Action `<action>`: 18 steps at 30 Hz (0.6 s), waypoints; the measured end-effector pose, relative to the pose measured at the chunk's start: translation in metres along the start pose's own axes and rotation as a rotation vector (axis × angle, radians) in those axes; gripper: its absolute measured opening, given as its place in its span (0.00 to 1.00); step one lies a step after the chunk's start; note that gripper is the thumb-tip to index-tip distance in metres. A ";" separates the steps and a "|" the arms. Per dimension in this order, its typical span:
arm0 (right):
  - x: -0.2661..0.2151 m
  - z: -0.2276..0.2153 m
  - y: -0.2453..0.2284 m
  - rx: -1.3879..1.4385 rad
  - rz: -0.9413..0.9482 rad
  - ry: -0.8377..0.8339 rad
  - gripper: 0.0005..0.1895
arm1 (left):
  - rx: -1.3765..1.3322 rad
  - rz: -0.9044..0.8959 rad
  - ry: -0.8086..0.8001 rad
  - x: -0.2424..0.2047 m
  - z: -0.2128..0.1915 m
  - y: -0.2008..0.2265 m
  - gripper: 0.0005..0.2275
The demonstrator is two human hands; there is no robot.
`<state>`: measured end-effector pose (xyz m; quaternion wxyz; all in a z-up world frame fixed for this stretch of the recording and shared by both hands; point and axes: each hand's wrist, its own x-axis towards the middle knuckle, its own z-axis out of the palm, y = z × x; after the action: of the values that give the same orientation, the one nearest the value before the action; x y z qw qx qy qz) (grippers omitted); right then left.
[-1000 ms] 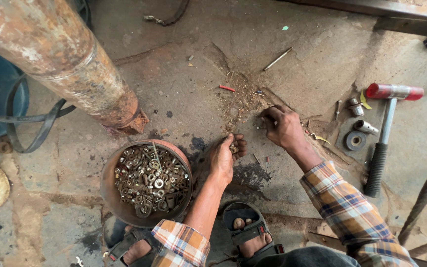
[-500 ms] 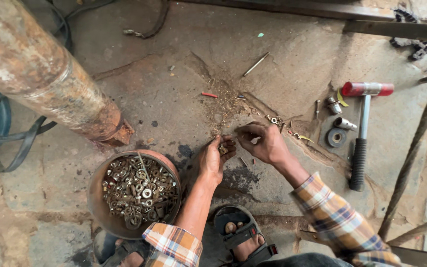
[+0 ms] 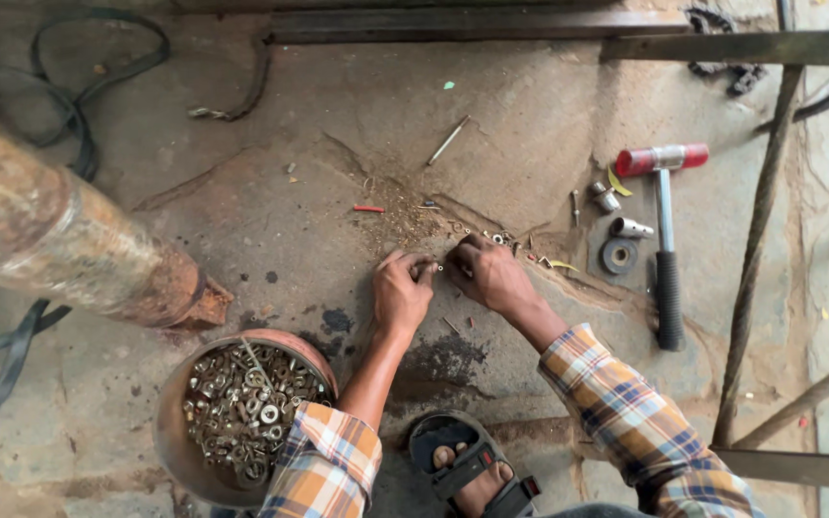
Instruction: The person sits on the floor and sorts a pile of mixed nuts, bolts, and washers by hand, picking items from the floor and placing them into a metal bowl. The person handles the hardware one at a time, occasionally moving the bowl to a more accessible position.
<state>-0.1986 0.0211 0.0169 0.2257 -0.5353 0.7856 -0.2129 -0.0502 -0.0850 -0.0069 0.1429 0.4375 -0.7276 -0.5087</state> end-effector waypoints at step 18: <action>0.045 -0.004 0.019 0.015 0.110 0.042 0.12 | 0.238 0.057 -0.109 0.002 0.009 -0.002 0.04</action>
<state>-0.2302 -0.0144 0.0033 0.2245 -0.4848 0.8169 -0.2172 -0.0561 -0.0810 -0.0135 0.0645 0.4023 -0.8015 -0.4378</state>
